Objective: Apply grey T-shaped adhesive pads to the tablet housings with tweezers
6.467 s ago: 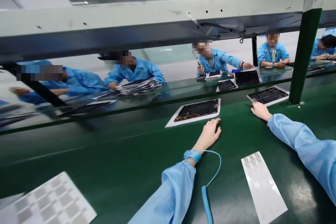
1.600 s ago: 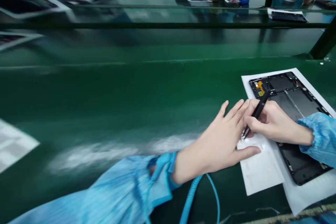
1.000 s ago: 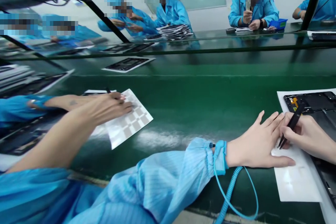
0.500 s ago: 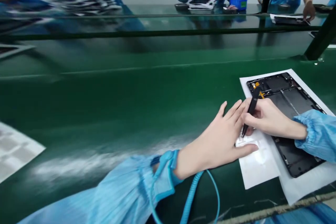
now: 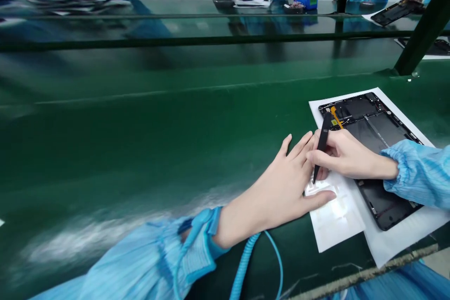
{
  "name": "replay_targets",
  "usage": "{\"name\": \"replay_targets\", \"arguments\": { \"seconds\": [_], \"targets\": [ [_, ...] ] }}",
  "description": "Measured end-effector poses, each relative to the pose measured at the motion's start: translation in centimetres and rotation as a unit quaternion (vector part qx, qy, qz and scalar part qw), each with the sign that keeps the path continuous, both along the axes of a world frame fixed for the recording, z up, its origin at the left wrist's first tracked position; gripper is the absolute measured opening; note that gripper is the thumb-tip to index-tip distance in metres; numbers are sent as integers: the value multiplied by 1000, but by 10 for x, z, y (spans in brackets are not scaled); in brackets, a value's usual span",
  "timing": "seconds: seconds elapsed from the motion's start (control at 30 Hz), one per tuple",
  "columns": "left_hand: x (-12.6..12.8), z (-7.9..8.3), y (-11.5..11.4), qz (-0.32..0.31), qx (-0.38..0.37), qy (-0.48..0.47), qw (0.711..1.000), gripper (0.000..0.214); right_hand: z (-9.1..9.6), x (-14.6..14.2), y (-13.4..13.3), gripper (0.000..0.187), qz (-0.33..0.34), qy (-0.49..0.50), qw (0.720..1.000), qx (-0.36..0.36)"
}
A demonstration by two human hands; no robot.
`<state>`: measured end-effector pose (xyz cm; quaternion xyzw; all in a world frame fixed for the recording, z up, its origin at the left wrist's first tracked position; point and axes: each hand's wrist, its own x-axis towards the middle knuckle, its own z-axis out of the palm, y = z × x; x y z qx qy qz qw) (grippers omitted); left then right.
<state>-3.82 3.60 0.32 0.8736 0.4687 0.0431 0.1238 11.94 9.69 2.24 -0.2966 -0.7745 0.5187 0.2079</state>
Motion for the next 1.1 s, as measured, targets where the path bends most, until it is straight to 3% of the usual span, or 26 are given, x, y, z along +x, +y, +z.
{"name": "replay_targets", "arguments": {
  "seconds": [0.13,0.3,0.37,0.47,0.57,0.67,0.77,1.1],
  "targets": [
    [0,-1,2,-5,8,4,1000,76,0,0,0,20,4,55,998,-19],
    [-8,-6,4,-23,37,-11,999,83,26,32,-11,20,-47,88,994,-34],
    [-6,-6,0,-34,106,-55,992,76,33,57,-25,25,-102,80,992,-5],
    [8,-3,-16,-62,199,-163,964,44,24,90,-59,27,-234,84,969,19],
    [33,1,-35,-123,175,-214,953,19,0,101,-95,23,-382,143,913,27],
    [50,2,-43,-168,133,-223,951,19,-17,94,-116,21,-465,165,869,43],
    [53,0,-41,-167,105,-223,955,24,-20,86,-122,21,-489,163,854,63],
    [54,8,-35,-173,102,-208,957,26,-16,81,-127,24,-479,159,863,33]
  ]
}}
